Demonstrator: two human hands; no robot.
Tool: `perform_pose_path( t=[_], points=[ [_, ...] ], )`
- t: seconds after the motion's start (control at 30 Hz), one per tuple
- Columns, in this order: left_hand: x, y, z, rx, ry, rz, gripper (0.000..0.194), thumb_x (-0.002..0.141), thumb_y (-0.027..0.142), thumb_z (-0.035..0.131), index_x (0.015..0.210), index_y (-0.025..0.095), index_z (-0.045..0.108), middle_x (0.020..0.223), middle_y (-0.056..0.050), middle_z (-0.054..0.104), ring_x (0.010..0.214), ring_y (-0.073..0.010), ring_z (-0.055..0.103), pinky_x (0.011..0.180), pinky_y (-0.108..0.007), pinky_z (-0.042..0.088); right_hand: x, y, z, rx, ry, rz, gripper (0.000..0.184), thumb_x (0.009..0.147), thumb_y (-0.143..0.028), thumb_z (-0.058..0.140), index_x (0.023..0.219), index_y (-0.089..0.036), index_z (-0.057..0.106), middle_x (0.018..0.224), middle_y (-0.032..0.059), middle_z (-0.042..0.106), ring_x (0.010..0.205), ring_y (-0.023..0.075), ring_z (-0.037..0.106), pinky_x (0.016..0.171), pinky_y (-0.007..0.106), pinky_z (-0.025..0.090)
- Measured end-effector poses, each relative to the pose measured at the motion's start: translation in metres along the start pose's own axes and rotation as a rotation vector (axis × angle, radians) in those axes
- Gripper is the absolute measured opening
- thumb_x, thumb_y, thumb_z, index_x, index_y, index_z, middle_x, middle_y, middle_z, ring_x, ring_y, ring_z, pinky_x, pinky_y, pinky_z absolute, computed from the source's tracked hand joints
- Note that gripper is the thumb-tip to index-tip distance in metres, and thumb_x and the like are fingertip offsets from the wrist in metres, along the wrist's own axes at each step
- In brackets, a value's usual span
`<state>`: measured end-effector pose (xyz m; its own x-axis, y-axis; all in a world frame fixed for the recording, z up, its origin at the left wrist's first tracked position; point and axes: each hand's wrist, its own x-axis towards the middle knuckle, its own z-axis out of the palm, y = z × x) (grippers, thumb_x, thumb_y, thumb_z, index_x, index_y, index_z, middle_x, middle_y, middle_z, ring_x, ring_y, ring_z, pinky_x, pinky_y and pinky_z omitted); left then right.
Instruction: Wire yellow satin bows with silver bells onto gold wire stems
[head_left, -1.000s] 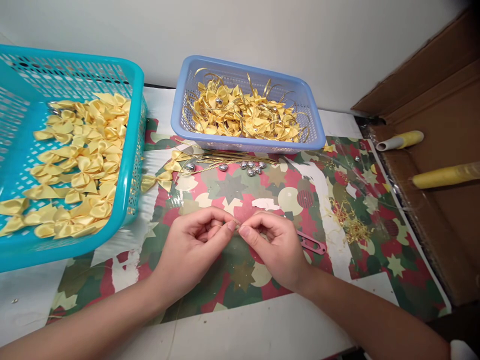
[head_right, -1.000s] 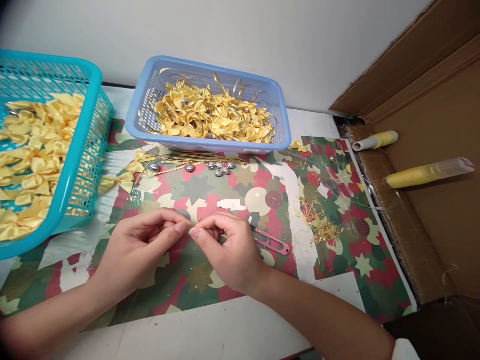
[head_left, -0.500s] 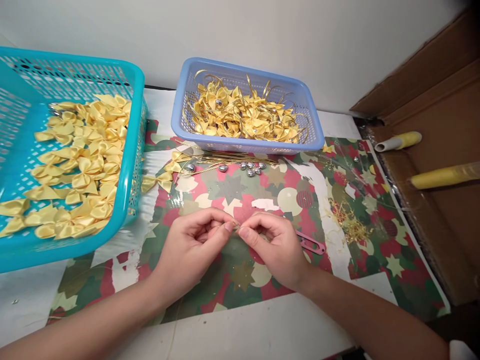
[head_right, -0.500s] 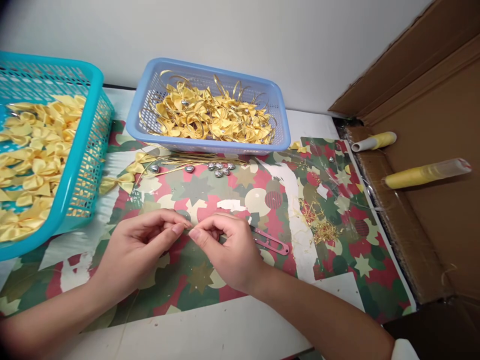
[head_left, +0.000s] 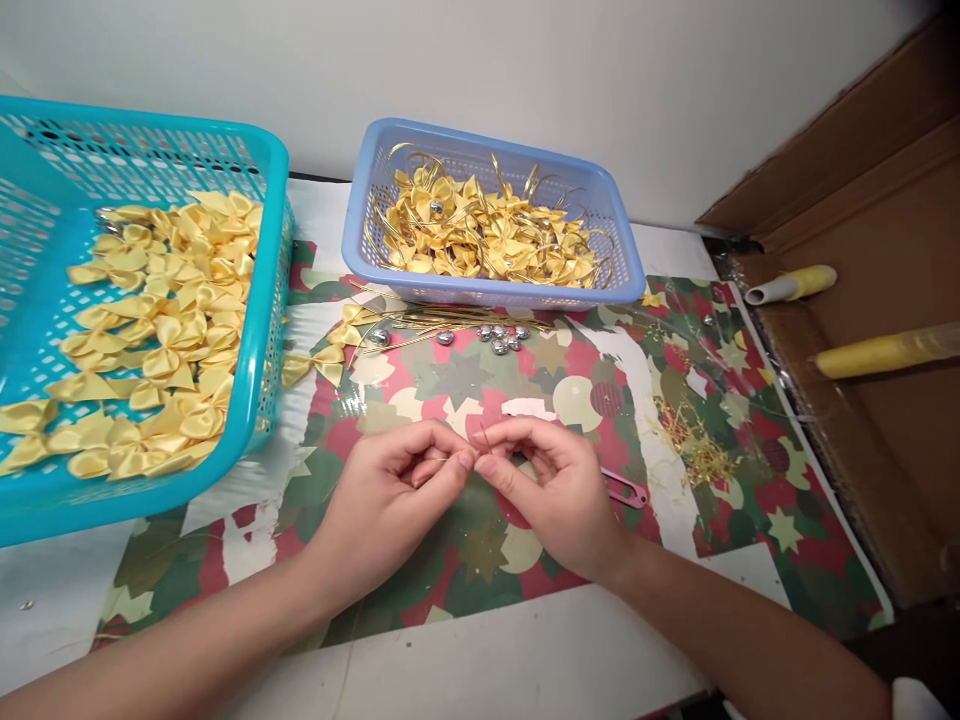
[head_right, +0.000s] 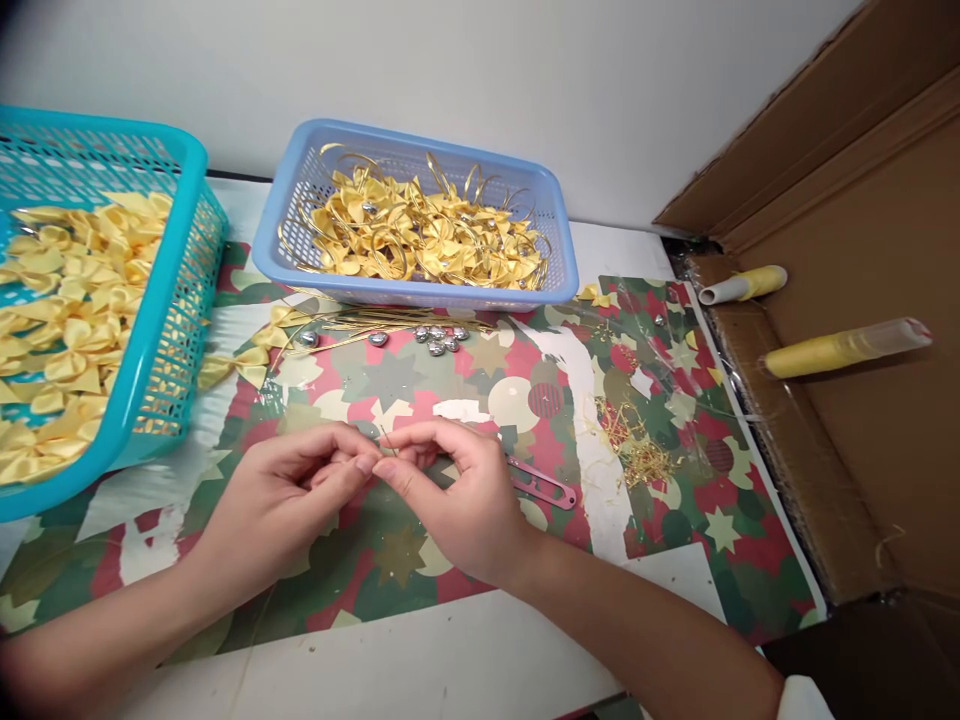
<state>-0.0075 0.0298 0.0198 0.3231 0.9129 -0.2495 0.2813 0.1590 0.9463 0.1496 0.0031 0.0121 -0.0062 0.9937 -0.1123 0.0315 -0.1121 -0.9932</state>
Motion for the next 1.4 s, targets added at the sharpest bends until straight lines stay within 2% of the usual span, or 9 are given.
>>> perform_pose_path(
  t=[0.37,0.57,0.8,0.9,0.97,1.07,1.2,1.3,1.4],
  points=[
    [0.001,-0.001,-0.001,-0.027,-0.119,-0.050,0.026,0.084,0.035,0.054,0.066,0.016,0.057,0.051,0.008,0.028,0.047,-0.0073,0.025,0.043,-0.019,0.020,0.004,-0.003,-0.013,-0.319,-0.065,-0.239,0.013,0.088,-0.017,0.057,0.075,-0.020,0.059,0.074,-0.0005,0.062,0.069,0.0125,0.056,0.064,0.027,0.046],
    [0.001,0.001,-0.002,-0.046,-0.104,-0.080,0.027,0.083,0.039,0.054,0.069,0.016,0.059,0.051,0.008,0.028,0.046,-0.0070,0.024,0.043,-0.019,0.018,0.011,-0.006,-0.024,-0.388,0.095,-0.267,0.014,0.090,-0.020,0.056,0.076,-0.021,0.060,0.073,-0.0003,0.063,0.068,0.0135,0.057,0.060,0.027,0.044],
    [0.002,0.002,-0.001,-0.044,-0.077,-0.072,0.027,0.082,0.039,0.054,0.067,0.016,0.059,0.049,0.008,0.027,0.045,-0.0070,0.022,0.042,-0.019,0.016,0.023,-0.006,-0.039,-0.970,0.130,-0.418,0.013,0.087,-0.017,0.058,0.088,-0.023,0.069,0.091,0.0047,0.070,0.090,0.0241,0.058,0.082,0.041,0.043],
    [0.002,0.002,-0.001,-0.039,-0.063,-0.075,0.027,0.081,0.038,0.055,0.066,0.017,0.059,0.048,0.008,0.027,0.045,-0.0069,0.022,0.042,-0.019,0.016,0.021,-0.023,-0.056,-1.059,0.043,-0.318,0.007,0.084,-0.026,0.064,0.088,-0.021,0.067,0.097,0.0056,0.068,0.095,0.0252,0.057,0.082,0.040,0.043],
    [0.002,0.002,-0.001,-0.035,-0.049,-0.082,0.026,0.080,0.038,0.056,0.065,0.017,0.059,0.048,0.008,0.028,0.044,-0.0068,0.022,0.041,-0.019,0.016,0.013,-0.034,-0.071,-1.121,-0.127,-0.144,0.020,0.076,-0.038,0.073,0.082,-0.021,0.063,0.089,0.0042,0.066,0.084,0.0234,0.058,0.073,0.037,0.044],
    [0.002,0.002,0.000,-0.041,-0.038,-0.098,0.027,0.079,0.039,0.056,0.064,0.016,0.059,0.049,0.008,0.029,0.044,-0.0066,0.023,0.040,-0.019,0.017,-0.004,-0.040,-0.089,-1.268,-0.183,0.054,0.036,0.065,-0.043,0.081,0.082,-0.021,0.058,0.084,0.0039,0.064,0.079,0.0243,0.056,0.067,0.036,0.043],
    [0.003,0.001,0.000,-0.062,-0.048,-0.122,0.029,0.078,0.040,0.057,0.063,0.016,0.058,0.049,0.007,0.029,0.045,-0.0066,0.023,0.040,-0.018,0.017,-0.017,-0.033,-0.091,-1.264,-0.307,0.067,0.015,0.086,-0.029,0.062,0.079,-0.021,0.051,0.082,0.0040,0.060,0.075,0.0207,0.054,0.065,0.033,0.042],
    [0.003,0.001,0.000,-0.075,-0.042,-0.127,0.028,0.078,0.040,0.057,0.064,0.016,0.058,0.049,0.008,0.028,0.044,-0.0065,0.022,0.039,-0.017,0.017,-0.019,-0.032,-0.083,-1.201,-0.276,0.075,0.015,0.090,-0.026,0.052,0.077,-0.022,0.047,0.082,0.0054,0.057,0.074,0.0205,0.053,0.060,0.031,0.041],
    [0.003,0.001,0.000,-0.085,-0.040,-0.115,0.028,0.079,0.040,0.057,0.064,0.016,0.058,0.049,0.008,0.029,0.044,-0.0063,0.022,0.038,-0.017,0.016,-0.020,-0.036,-0.072,-0.987,-0.298,0.123,0.012,0.094,-0.030,0.047,0.085,-0.023,0.046,0.079,0.0031,0.056,0.066,0.0169,0.052,0.055,0.028,0.040]
  ],
)
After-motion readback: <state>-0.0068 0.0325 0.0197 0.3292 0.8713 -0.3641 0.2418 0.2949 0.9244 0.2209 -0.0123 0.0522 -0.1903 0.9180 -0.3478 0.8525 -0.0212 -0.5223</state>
